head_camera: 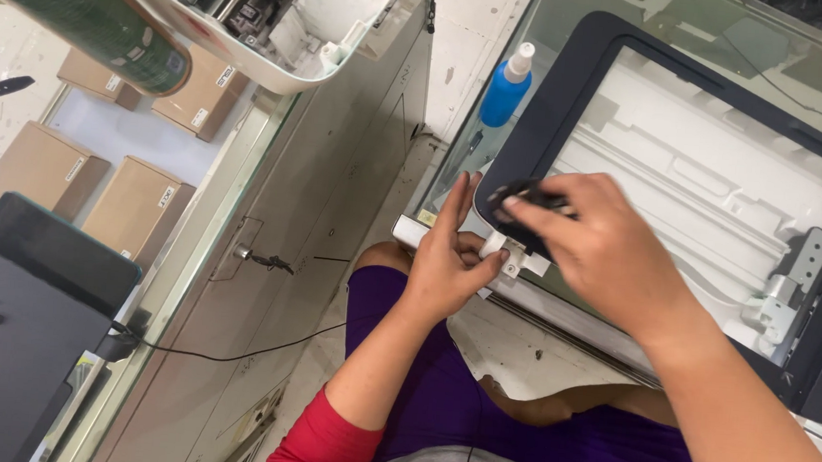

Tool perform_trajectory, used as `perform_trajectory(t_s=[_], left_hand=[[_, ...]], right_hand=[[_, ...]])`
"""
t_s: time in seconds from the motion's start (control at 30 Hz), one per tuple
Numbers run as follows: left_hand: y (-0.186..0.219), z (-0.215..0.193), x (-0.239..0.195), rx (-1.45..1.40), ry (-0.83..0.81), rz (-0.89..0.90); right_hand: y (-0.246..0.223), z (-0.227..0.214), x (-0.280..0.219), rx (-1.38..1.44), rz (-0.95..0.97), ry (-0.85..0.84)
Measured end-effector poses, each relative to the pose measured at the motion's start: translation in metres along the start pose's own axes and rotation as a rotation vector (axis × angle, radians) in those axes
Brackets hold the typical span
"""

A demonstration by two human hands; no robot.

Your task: The person cleans a printer scanner glass and its black plastic frame using a dark cloth and a blue spray bottle. They wipe the glass surface and frame repeatedly, repositioning the scanner lid to access different areas.

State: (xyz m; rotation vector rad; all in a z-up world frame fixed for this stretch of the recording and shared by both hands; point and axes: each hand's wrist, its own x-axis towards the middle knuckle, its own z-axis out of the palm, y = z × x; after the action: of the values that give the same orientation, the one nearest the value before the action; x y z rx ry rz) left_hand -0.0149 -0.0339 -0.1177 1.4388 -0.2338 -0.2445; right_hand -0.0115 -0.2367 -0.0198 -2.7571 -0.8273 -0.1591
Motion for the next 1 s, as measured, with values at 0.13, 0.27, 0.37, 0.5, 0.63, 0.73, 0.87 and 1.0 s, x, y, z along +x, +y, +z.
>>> perform_trajectory(t_s=[0.13,0.27,0.37,0.5,0.63,0.73,0.87,1.0], left_hand=[[0.014,-0.001,0.000,0.018,-0.004,0.010],[-0.008,-0.006,0.003,-0.006,-0.001,-0.028],[0.018,-0.006,0.003,-0.003,0.005,-0.042],[-0.007,-0.004,0.001,-0.017,-0.003,-0.033],[-0.005,-0.004,0.003,0.007,0.010,-0.022],[0.023,-0.003,0.003,0.028,-0.010,-0.055],[0.026,-0.001,0.002,0.029,0.000,-0.057],[0.024,0.003,0.000,0.158,0.048,-0.100]], right_hand=[[-0.006,0.022,0.023,-0.136,-0.178,0.008],[0.003,0.020,0.039,-0.272,-0.222,0.052],[0.014,0.014,0.048,-0.337,-0.102,0.080],[-0.003,0.024,0.034,-0.301,-0.088,0.045],[-0.009,0.026,0.017,-0.098,-0.094,0.103],[0.029,0.045,0.028,-0.190,0.007,0.230],[0.088,0.046,0.059,-0.257,0.093,0.337],[0.152,0.037,0.092,-0.178,0.233,0.366]])
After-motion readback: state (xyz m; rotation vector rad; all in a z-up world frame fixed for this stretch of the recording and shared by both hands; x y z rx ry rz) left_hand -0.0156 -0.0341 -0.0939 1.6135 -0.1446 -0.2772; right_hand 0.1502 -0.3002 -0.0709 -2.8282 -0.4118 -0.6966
